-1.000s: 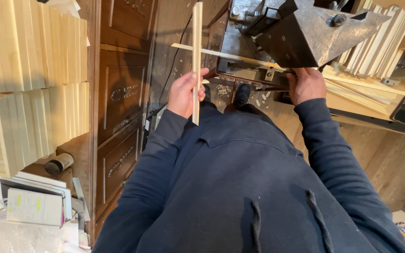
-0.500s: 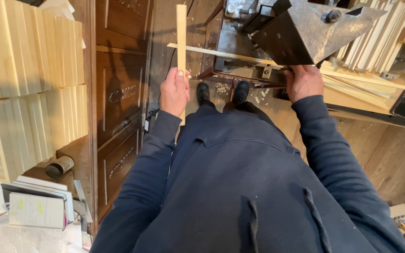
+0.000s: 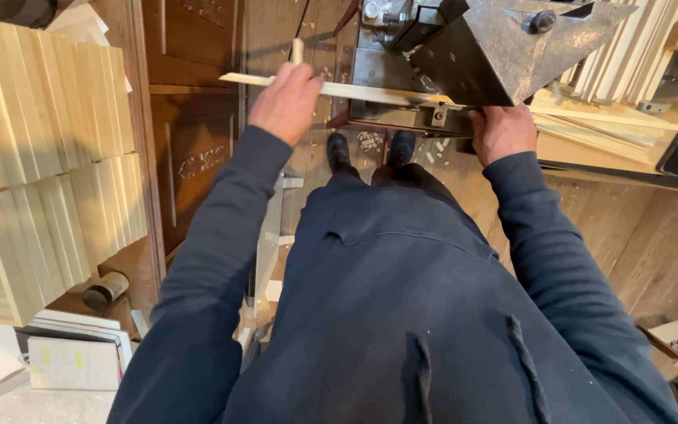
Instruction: Cutting wood strips for picture frames using a manual miter cutter.
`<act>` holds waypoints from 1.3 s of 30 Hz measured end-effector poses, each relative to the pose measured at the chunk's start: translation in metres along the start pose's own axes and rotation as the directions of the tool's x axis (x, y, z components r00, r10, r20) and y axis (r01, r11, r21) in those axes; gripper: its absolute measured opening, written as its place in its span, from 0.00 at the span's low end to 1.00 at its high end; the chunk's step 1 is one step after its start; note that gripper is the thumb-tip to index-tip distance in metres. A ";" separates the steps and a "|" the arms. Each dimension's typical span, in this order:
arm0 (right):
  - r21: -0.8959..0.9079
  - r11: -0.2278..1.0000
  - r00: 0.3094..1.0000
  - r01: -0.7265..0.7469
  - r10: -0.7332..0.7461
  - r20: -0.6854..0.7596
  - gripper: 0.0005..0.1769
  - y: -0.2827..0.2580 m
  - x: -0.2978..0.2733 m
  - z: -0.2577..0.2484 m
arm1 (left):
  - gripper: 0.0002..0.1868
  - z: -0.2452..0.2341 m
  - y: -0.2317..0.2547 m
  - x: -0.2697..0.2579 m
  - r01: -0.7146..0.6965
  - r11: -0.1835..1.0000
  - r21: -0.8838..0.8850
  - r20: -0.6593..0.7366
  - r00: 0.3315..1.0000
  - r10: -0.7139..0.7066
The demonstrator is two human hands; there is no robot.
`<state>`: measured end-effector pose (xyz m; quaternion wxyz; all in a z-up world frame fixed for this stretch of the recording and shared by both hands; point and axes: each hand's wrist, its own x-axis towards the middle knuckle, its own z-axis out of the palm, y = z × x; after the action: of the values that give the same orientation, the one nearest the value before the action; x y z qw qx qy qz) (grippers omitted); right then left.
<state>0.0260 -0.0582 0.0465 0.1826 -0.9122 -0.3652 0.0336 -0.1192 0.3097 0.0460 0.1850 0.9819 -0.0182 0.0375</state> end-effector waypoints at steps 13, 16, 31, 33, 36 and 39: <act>-0.025 0.999 0.999 -0.044 0.044 0.009 0.18 0.006 0.000 0.008 | 0.03 0.037 0.030 0.038 -0.055 0.998 -0.017 -0.001 0.998 0.055; -0.104 0.994 0.999 0.026 -0.023 0.027 0.19 0.014 -0.003 0.013 | 0.04 0.035 0.032 0.038 -0.086 0.996 0.008 0.002 0.996 0.086; 0.014 1.000 0.999 -0.019 0.018 0.045 0.19 0.014 -0.001 0.006 | 0.05 0.042 0.051 0.041 -0.042 0.996 0.077 0.025 0.999 0.040; -0.081 0.997 0.998 0.005 0.000 0.069 0.17 0.020 -0.005 0.015 | 0.05 0.039 0.048 0.041 -0.098 0.973 0.209 0.032 0.995 0.094; 0.041 0.999 1.000 -0.016 0.017 -0.014 0.19 0.002 0.002 -0.002 | 0.03 0.049 0.040 0.038 -0.116 0.973 0.199 -0.010 0.993 0.121; -0.014 1.000 0.999 -0.017 0.017 0.026 0.15 0.007 0.000 0.003 | 0.03 0.045 0.037 0.037 -0.106 0.977 0.185 -0.067 0.991 0.120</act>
<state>0.0301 -0.0623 0.0406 0.1713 -0.9160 -0.3600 0.0449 -0.0816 0.2582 0.0209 0.0933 0.9898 -0.0633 0.0874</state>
